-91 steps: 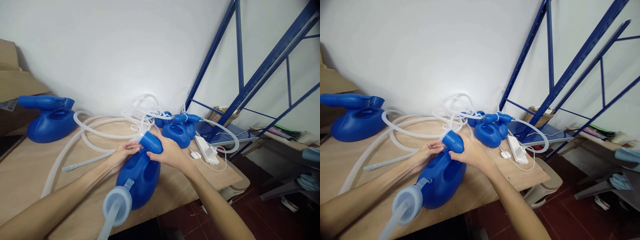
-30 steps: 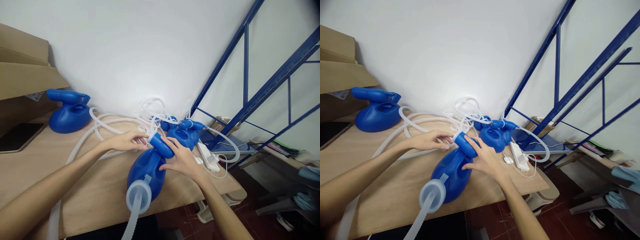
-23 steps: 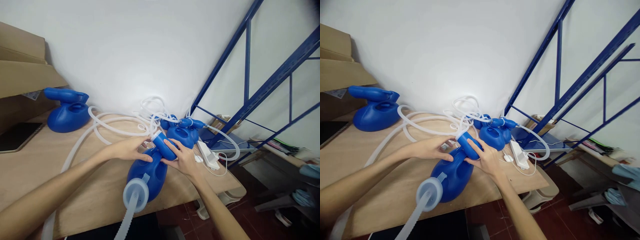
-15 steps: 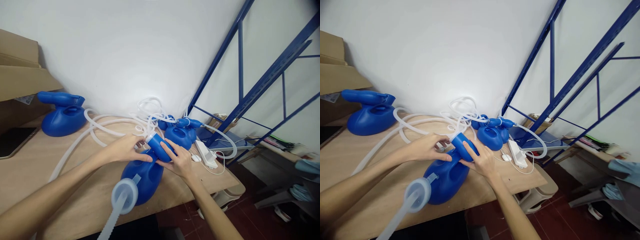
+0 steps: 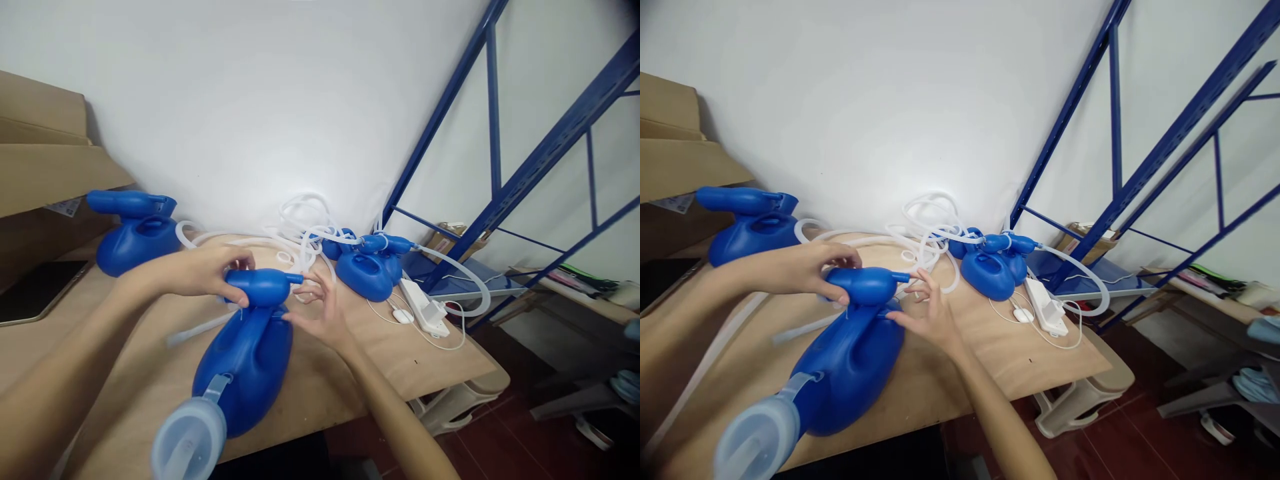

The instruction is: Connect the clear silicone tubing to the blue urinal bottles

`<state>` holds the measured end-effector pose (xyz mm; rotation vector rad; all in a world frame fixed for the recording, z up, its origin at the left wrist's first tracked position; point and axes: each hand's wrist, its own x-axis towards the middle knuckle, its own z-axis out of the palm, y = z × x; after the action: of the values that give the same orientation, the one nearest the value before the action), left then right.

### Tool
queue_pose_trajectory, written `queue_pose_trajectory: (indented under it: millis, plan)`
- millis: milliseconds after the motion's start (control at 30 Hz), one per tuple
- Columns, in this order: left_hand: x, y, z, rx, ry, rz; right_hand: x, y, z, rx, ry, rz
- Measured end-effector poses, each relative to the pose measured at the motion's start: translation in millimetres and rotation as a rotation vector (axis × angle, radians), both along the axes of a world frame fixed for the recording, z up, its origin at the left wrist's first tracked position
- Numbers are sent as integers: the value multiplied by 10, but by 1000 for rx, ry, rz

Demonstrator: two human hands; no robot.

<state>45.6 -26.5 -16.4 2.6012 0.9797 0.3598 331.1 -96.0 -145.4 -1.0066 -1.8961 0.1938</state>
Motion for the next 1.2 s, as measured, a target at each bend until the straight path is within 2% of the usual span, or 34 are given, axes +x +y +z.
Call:
queue_pose_trajectory:
  millis: [67, 133, 233, 333, 467, 633, 867, 1033, 1200]
  plan:
    - [-135, 5, 65, -65, 62, 78, 100, 177, -15, -136, -74, 32]
    - [-213, -8, 100, -92, 103, 121, 160, 365, -12, -222, -283, 54]
    - [-244, -31, 91, -103, 120, 131, 131, 616, -41, -245, -588, 99]
    - [-243, -51, 36, -121, 129, 114, 17, 780, -118, -225, -712, 157]
    - [-240, -77, -24, -130, 155, 115, -84, 854, -195, -173, -638, 107]
    - [-242, -39, -60, -127, 119, 88, -27, 804, -208, -142, -508, -7]
    - [-273, -1, -72, -168, 120, 90, 79, 691, -224, -157, -538, 120]
    - [-224, -14, -31, -188, 124, 74, -2, 812, -67, -272, -460, -143]
    - [-215, 68, -14, -250, 51, 35, -260, 993, -29, -391, -535, -283]
